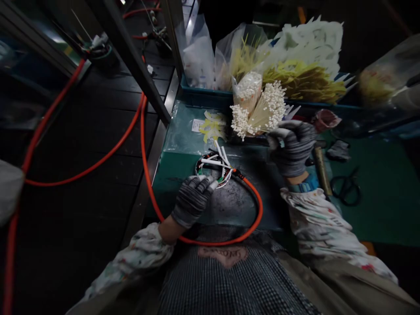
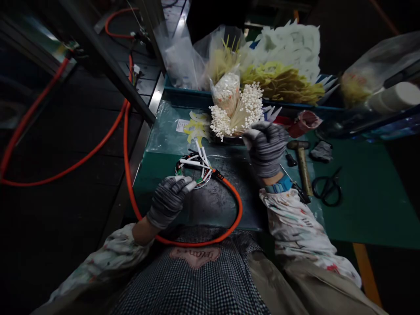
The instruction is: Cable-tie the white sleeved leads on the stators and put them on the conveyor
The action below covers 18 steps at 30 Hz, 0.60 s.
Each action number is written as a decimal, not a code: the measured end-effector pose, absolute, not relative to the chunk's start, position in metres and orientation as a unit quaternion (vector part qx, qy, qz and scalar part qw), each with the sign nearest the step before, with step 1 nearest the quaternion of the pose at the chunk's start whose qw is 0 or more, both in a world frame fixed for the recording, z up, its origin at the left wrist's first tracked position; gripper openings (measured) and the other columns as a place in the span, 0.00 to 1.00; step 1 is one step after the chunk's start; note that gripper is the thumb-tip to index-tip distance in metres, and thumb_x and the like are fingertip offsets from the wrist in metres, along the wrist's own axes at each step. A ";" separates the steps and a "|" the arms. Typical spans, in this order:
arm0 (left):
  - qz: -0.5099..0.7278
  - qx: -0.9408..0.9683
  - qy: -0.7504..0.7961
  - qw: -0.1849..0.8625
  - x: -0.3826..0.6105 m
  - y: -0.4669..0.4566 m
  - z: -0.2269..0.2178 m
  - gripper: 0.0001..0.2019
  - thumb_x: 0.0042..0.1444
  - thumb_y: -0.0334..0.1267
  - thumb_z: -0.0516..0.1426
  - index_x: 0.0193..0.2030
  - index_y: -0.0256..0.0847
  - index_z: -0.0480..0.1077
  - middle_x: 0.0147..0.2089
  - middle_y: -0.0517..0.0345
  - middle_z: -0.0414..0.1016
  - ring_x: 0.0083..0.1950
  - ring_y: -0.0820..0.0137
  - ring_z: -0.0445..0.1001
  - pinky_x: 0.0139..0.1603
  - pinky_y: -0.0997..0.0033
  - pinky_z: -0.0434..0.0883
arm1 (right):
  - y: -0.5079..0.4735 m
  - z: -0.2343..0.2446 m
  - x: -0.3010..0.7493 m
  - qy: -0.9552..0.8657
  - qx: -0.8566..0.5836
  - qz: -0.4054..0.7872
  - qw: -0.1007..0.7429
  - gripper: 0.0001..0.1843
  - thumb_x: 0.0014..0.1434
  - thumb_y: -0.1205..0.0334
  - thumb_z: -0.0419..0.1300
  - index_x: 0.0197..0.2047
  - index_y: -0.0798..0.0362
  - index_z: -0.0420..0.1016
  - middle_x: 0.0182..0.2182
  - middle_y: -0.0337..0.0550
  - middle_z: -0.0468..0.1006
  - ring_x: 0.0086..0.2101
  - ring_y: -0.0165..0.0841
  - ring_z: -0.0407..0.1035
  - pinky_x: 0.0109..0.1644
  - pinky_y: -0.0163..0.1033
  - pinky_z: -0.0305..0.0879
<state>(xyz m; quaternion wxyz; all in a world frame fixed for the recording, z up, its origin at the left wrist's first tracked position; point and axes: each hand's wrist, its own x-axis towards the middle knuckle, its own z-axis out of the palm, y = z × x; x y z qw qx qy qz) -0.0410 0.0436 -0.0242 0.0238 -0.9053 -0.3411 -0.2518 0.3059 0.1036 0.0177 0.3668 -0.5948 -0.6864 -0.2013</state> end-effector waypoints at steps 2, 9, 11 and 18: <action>-0.276 -0.882 -0.382 0.009 -0.033 0.035 -0.029 0.19 0.70 0.30 0.56 0.64 0.48 0.71 0.62 0.52 0.84 0.65 0.58 0.80 0.70 0.46 0.73 | 0.096 0.021 0.300 -0.684 -0.577 -0.138 0.424 0.10 0.75 0.51 0.63 0.47 0.46 0.83 0.46 0.48 0.88 0.48 0.46 0.82 0.54 0.57 0.79; -0.311 -0.876 -0.367 -0.035 -0.017 0.050 -0.045 0.12 0.65 0.39 0.64 0.52 0.46 0.70 0.57 0.51 0.84 0.64 0.55 0.80 0.75 0.40 0.71 | 0.066 0.055 0.259 -0.525 -0.565 0.102 0.628 0.24 0.64 0.47 0.75 0.58 0.48 0.82 0.48 0.46 0.88 0.39 0.42 0.84 0.46 0.53 0.83; -0.315 -0.883 -0.345 -0.041 -0.018 0.060 -0.049 0.10 0.65 0.40 0.64 0.50 0.46 0.70 0.52 0.53 0.84 0.59 0.57 0.82 0.74 0.43 0.74 | 0.049 0.073 0.248 -0.468 -0.592 0.124 0.644 0.14 0.63 0.51 0.76 0.47 0.49 0.86 0.39 0.43 0.87 0.34 0.39 0.82 0.37 0.47 0.81; -0.294 -0.894 -0.334 -0.061 -0.024 0.066 -0.054 0.09 0.67 0.43 0.63 0.50 0.46 0.71 0.52 0.54 0.81 0.58 0.59 0.80 0.75 0.41 0.74 | 0.000 0.061 0.226 -0.555 -0.647 0.145 0.503 0.13 0.71 0.44 0.67 0.43 0.44 0.80 0.33 0.42 0.81 0.32 0.40 0.79 0.36 0.50 0.82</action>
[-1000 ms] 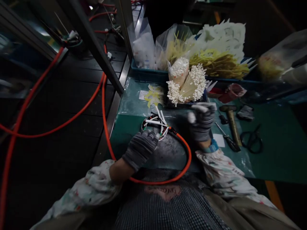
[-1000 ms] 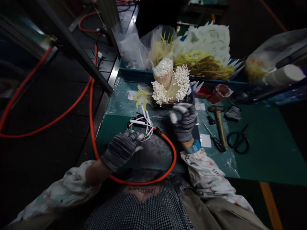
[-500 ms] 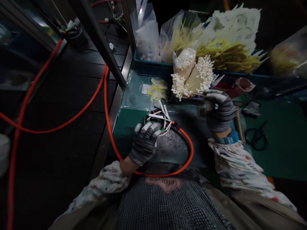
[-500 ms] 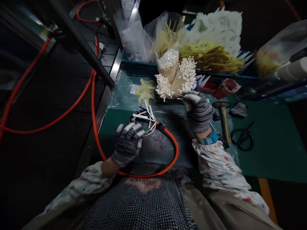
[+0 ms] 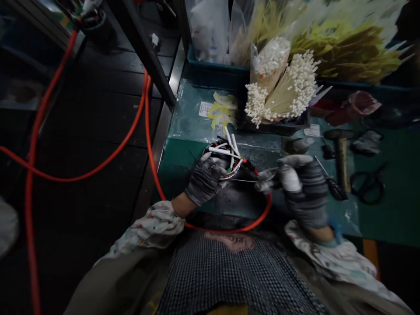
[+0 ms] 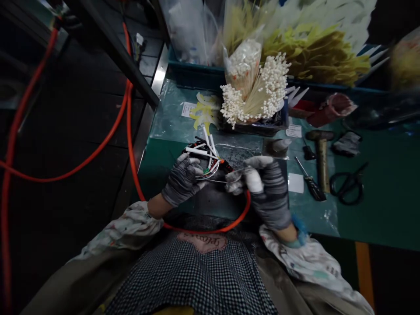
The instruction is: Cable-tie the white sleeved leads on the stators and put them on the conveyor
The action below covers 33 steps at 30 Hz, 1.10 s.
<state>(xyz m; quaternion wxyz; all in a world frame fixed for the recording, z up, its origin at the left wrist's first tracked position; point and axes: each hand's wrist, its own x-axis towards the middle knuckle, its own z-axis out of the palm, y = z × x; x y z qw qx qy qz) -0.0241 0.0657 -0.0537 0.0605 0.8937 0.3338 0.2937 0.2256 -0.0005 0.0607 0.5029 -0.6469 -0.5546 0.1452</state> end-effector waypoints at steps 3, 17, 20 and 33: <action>0.291 0.893 0.338 0.066 -0.025 0.065 -0.051 0.10 0.68 0.46 0.62 0.50 0.46 0.71 0.51 0.54 0.81 0.58 0.58 0.80 0.74 0.41 0.74 | -0.009 0.032 0.216 -0.541 -0.661 0.083 0.513 0.10 0.73 0.49 0.65 0.45 0.45 0.78 0.35 0.43 0.82 0.33 0.40 0.80 0.40 0.51 0.82; 0.307 0.896 0.311 0.079 -0.028 0.069 -0.047 0.10 0.68 0.46 0.61 0.48 0.44 0.73 0.50 0.52 0.84 0.59 0.57 0.83 0.74 0.41 0.75 | -0.029 0.009 0.194 -0.611 -0.574 0.416 0.353 0.16 0.72 0.46 0.64 0.52 0.43 0.89 0.34 0.41 0.88 0.35 0.39 0.84 0.48 0.47 0.85; 0.287 0.894 0.318 0.132 -0.027 0.072 -0.042 0.11 0.66 0.46 0.64 0.50 0.46 0.75 0.55 0.52 0.85 0.63 0.57 0.82 0.77 0.40 0.72 | 0.008 0.003 0.190 -0.644 -0.614 0.322 0.322 0.16 0.69 0.46 0.67 0.51 0.44 0.89 0.44 0.47 0.89 0.43 0.44 0.83 0.50 0.49 0.81; 0.328 0.879 0.304 0.166 -0.025 0.075 -0.038 0.08 0.69 0.45 0.64 0.50 0.47 0.78 0.54 0.55 0.87 0.61 0.59 0.83 0.78 0.43 0.71 | 0.072 0.024 0.182 -0.673 -0.596 0.354 0.258 0.16 0.72 0.49 0.62 0.44 0.51 0.88 0.37 0.48 0.89 0.35 0.40 0.80 0.41 0.43 0.72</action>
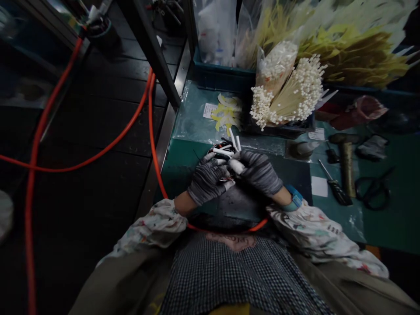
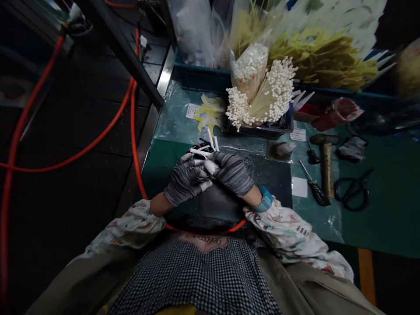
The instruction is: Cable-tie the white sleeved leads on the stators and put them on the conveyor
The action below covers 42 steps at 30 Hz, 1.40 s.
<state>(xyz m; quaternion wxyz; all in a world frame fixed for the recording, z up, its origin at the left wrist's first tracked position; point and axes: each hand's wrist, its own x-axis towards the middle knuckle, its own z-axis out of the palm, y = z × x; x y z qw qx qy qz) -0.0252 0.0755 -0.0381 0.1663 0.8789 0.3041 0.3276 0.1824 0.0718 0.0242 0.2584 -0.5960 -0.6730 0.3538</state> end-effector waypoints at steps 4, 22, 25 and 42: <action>0.276 0.885 0.333 0.174 -0.025 0.076 -0.037 0.08 0.69 0.47 0.62 0.45 0.48 0.79 0.53 0.58 0.87 0.61 0.59 0.84 0.80 0.44 0.69 | 0.064 0.024 0.195 -0.607 -0.504 0.493 0.367 0.16 0.70 0.47 0.64 0.44 0.48 0.88 0.41 0.45 0.91 0.41 0.40 0.84 0.50 0.45 0.79; 0.276 0.889 0.320 0.177 -0.025 0.078 -0.035 0.06 0.66 0.45 0.65 0.44 0.48 0.78 0.51 0.56 0.88 0.57 0.59 0.86 0.79 0.40 0.69 | 0.040 -0.012 0.205 -0.646 -0.494 0.483 0.325 0.13 0.64 0.47 0.72 0.43 0.46 0.86 0.40 0.42 0.89 0.41 0.39 0.82 0.50 0.46 0.80; 0.264 0.888 0.327 0.190 -0.025 0.079 -0.032 0.05 0.65 0.44 0.64 0.43 0.48 0.78 0.51 0.56 0.87 0.57 0.58 0.86 0.80 0.38 0.68 | 0.030 -0.014 0.206 -0.622 -0.530 0.471 0.332 0.14 0.66 0.45 0.71 0.44 0.47 0.84 0.38 0.41 0.88 0.39 0.37 0.81 0.48 0.44 0.78; 0.282 0.914 0.277 0.092 -0.038 0.085 -0.026 0.06 0.67 0.45 0.69 0.46 0.50 0.80 0.56 0.60 0.86 0.62 0.55 0.82 0.71 0.34 0.75 | 0.077 -0.012 0.180 -0.673 -0.588 0.184 0.410 0.14 0.74 0.56 0.53 0.52 0.46 0.80 0.49 0.51 0.83 0.52 0.46 0.76 0.64 0.58 0.74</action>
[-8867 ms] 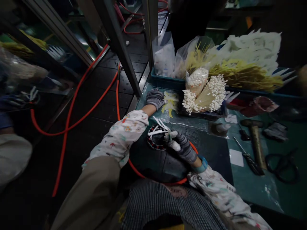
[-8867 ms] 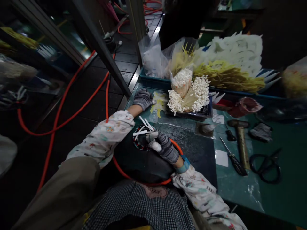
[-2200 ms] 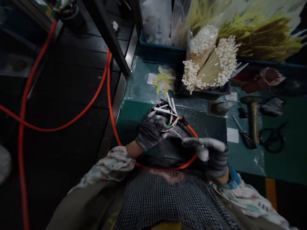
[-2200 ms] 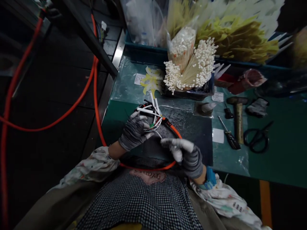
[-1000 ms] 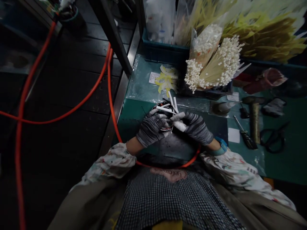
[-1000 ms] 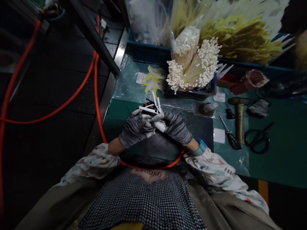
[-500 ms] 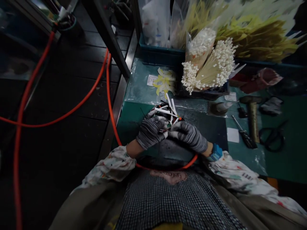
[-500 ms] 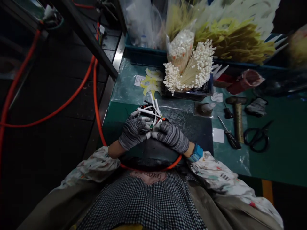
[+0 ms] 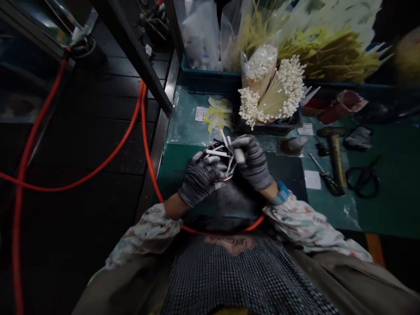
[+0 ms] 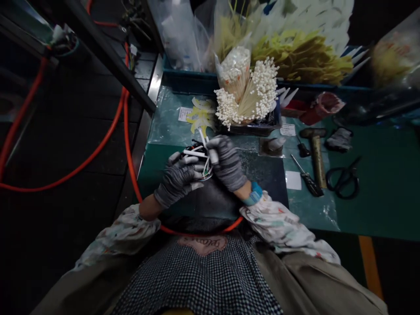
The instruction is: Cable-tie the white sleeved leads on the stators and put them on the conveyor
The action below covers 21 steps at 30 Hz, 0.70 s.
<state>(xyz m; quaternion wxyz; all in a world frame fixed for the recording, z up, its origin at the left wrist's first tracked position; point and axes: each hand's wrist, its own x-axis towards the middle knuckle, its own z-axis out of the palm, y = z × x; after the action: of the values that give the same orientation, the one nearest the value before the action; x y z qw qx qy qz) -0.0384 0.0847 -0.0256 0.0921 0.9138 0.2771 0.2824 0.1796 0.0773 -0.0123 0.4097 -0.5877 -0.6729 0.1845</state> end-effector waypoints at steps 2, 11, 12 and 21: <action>0.274 0.912 0.303 0.037 -0.047 0.083 -0.022 0.06 0.67 0.45 0.68 0.48 0.52 0.81 0.56 0.59 0.85 0.59 0.54 0.82 0.63 0.39 0.79 | 0.068 -0.017 0.192 -0.660 -0.621 0.160 0.390 0.20 0.72 0.49 0.59 0.59 0.49 0.78 0.54 0.55 0.82 0.56 0.49 0.75 0.66 0.59 0.73; 0.131 0.976 0.169 -0.035 -0.076 0.100 0.010 0.11 0.73 0.32 0.55 0.48 0.49 0.79 0.44 0.57 0.84 0.45 0.61 0.80 0.37 0.63 0.74 | 0.124 -0.023 0.210 -0.775 -0.471 0.353 0.229 0.21 0.64 0.54 0.67 0.58 0.52 0.85 0.51 0.53 0.88 0.46 0.44 0.80 0.58 0.51 0.77; 0.135 0.976 0.164 -0.047 -0.076 0.099 0.011 0.11 0.73 0.32 0.55 0.47 0.48 0.79 0.45 0.56 0.84 0.45 0.60 0.81 0.36 0.62 0.73 | 0.130 -0.022 0.212 -0.780 -0.442 0.379 0.229 0.20 0.64 0.53 0.68 0.56 0.51 0.86 0.50 0.50 0.88 0.45 0.43 0.81 0.57 0.50 0.78; 0.257 0.935 0.238 -0.055 -0.078 0.076 -0.013 0.07 0.69 0.36 0.58 0.49 0.48 0.77 0.60 0.54 0.85 0.65 0.56 0.79 0.61 0.50 0.78 | 0.084 -0.017 0.239 -0.713 -0.600 0.036 0.360 0.16 0.66 0.53 0.69 0.56 0.43 0.86 0.52 0.52 0.83 0.53 0.50 0.77 0.61 0.62 0.73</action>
<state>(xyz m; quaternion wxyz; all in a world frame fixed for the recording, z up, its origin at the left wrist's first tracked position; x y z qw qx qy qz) -0.0776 0.0764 -0.0129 -0.0555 0.9350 0.2378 0.2571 0.2392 0.0842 -0.0172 0.3602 -0.6004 -0.7131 0.0359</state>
